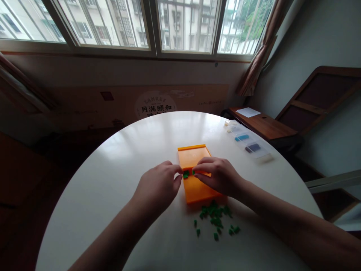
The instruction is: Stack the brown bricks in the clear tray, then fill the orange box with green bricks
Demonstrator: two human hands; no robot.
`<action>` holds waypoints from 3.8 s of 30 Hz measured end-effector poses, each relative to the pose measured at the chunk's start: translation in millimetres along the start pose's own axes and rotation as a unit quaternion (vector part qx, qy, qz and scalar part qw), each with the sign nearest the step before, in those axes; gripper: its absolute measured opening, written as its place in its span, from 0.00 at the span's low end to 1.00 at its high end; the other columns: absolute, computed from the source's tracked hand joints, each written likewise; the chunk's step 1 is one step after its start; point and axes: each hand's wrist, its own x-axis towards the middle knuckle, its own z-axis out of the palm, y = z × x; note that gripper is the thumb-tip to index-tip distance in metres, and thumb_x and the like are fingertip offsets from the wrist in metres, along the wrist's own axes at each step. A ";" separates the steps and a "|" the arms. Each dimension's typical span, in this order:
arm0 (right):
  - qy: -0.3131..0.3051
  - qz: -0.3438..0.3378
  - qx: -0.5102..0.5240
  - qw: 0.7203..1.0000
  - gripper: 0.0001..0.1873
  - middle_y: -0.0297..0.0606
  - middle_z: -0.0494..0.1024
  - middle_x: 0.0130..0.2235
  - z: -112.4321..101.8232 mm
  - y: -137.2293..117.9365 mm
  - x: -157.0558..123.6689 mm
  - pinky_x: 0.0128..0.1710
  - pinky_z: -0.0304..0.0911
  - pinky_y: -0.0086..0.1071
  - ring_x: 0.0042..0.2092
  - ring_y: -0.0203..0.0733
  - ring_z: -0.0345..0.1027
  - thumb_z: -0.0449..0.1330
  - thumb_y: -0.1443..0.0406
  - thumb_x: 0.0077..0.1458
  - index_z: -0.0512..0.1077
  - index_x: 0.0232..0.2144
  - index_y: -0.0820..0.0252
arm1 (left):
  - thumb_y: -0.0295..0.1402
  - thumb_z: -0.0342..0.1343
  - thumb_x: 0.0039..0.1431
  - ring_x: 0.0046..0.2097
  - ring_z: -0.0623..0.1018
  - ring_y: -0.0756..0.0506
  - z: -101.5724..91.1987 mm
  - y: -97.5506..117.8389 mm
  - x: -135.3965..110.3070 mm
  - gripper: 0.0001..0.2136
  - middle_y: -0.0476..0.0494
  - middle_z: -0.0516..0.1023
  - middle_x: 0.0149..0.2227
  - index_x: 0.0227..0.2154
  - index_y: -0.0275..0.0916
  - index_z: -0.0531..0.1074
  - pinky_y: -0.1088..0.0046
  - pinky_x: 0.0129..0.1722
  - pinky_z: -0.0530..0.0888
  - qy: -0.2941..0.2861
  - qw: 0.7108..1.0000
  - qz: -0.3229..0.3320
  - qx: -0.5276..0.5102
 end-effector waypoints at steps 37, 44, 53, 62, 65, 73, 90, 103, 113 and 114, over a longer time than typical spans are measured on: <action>-0.101 0.087 -0.027 0.991 0.10 0.33 0.78 0.35 5.0 -4.8 1.8 0.32 0.57 0.28 0.32 0.34 0.70 0.58 0.65 0.59 0.80 0.35 0.53 | 0.40 0.44 0.65 0.38 0.78 0.38 25.9 45.1 -23.5 0.16 0.36 0.76 0.39 0.45 0.36 0.72 0.61 0.34 0.75 -0.127 0.985 -0.034 0.111; -0.113 0.095 -0.047 0.988 0.11 0.33 0.78 0.35 4.7 -7.5 4.7 0.31 0.55 0.29 0.32 0.34 0.69 0.57 0.63 0.61 0.80 0.35 0.52 | 0.37 0.43 0.66 0.39 0.77 0.36 19.4 48.3 -22.6 0.15 0.34 0.76 0.41 0.44 0.35 0.72 0.59 0.35 0.75 -0.132 0.984 -0.016 0.118; -0.126 0.102 -0.051 0.985 0.11 0.32 0.77 0.35 4.2 -9.7 6.4 0.31 0.54 0.29 0.32 0.34 0.69 0.56 0.62 0.61 0.80 0.35 0.51 | 0.39 0.44 0.65 0.39 0.78 0.37 21.9 45.2 -22.2 0.17 0.36 0.76 0.40 0.47 0.35 0.71 0.59 0.35 0.75 -0.127 0.986 -0.018 0.108; -0.131 0.109 -0.059 0.984 0.12 0.33 0.77 0.34 3.7 -10.2 5.9 0.30 0.54 0.30 0.32 0.35 0.69 0.56 0.62 0.61 0.80 0.36 0.51 | 0.40 0.44 0.65 0.39 0.77 0.39 20.9 43.1 -19.3 0.16 0.37 0.76 0.39 0.45 0.36 0.71 0.64 0.35 0.74 -0.134 0.985 -0.021 0.102; -0.135 0.105 -0.062 0.983 0.12 0.33 0.77 0.33 2.6 -10.7 6.3 0.30 0.54 0.30 0.31 0.35 0.68 0.55 0.62 0.61 0.80 0.35 0.51 | 0.40 0.44 0.65 0.39 0.77 0.39 19.9 43.8 -18.8 0.16 0.37 0.76 0.39 0.44 0.36 0.71 0.64 0.35 0.74 -0.134 0.985 -0.024 0.104; -0.132 0.100 -0.057 0.984 0.12 0.33 0.78 0.34 3.8 -9.7 5.8 0.31 0.55 0.30 0.32 0.35 0.69 0.55 0.63 0.61 0.80 0.37 0.52 | 0.40 0.45 0.64 0.40 0.77 0.39 17.3 45.6 -18.9 0.16 0.36 0.76 0.40 0.44 0.36 0.72 0.64 0.36 0.74 -0.143 0.984 -0.025 0.104; -0.078 -0.028 0.034 0.996 0.10 0.37 0.77 0.34 -32.1 1.3 -5.1 0.35 0.60 0.29 0.35 0.37 0.69 0.56 0.66 0.61 0.79 0.38 0.55 | 0.39 0.47 0.64 0.40 0.78 0.39 14.1 45.3 -19.0 0.13 0.39 0.77 0.39 0.42 0.39 0.73 0.64 0.34 0.73 -0.116 0.988 -0.001 0.101; -0.305 -0.104 0.031 0.946 0.08 0.29 0.78 0.29 -69.0 -15.9 -13.4 0.30 0.53 0.29 0.30 0.34 0.66 0.62 0.68 0.54 0.80 0.30 0.49 | 0.29 0.53 0.60 0.27 0.73 0.51 -1.1 23.0 -13.6 0.09 0.50 0.76 0.26 0.26 0.42 0.74 0.75 0.27 0.62 -0.165 0.948 0.272 0.011; -0.337 -0.143 0.059 0.929 0.07 0.28 0.78 0.32 -61.1 -15.9 -13.7 0.29 0.52 0.28 0.31 0.31 0.66 0.63 0.68 0.54 0.80 0.34 0.51 | 0.27 0.58 0.57 0.34 0.79 0.49 0.5 10.3 -11.1 0.10 0.51 0.83 0.35 0.37 0.49 0.80 0.77 0.34 0.69 -0.199 0.937 0.282 -0.050; -0.341 -0.144 0.061 0.927 0.07 0.29 0.78 0.32 -60.4 -16.3 -13.2 0.29 0.52 0.28 0.31 0.31 0.66 0.63 0.68 0.54 0.80 0.34 0.52 | 0.27 0.58 0.58 0.35 0.80 0.49 0.9 9.9 -10.5 0.12 0.51 0.83 0.35 0.39 0.50 0.80 0.77 0.34 0.69 -0.198 0.936 0.284 -0.057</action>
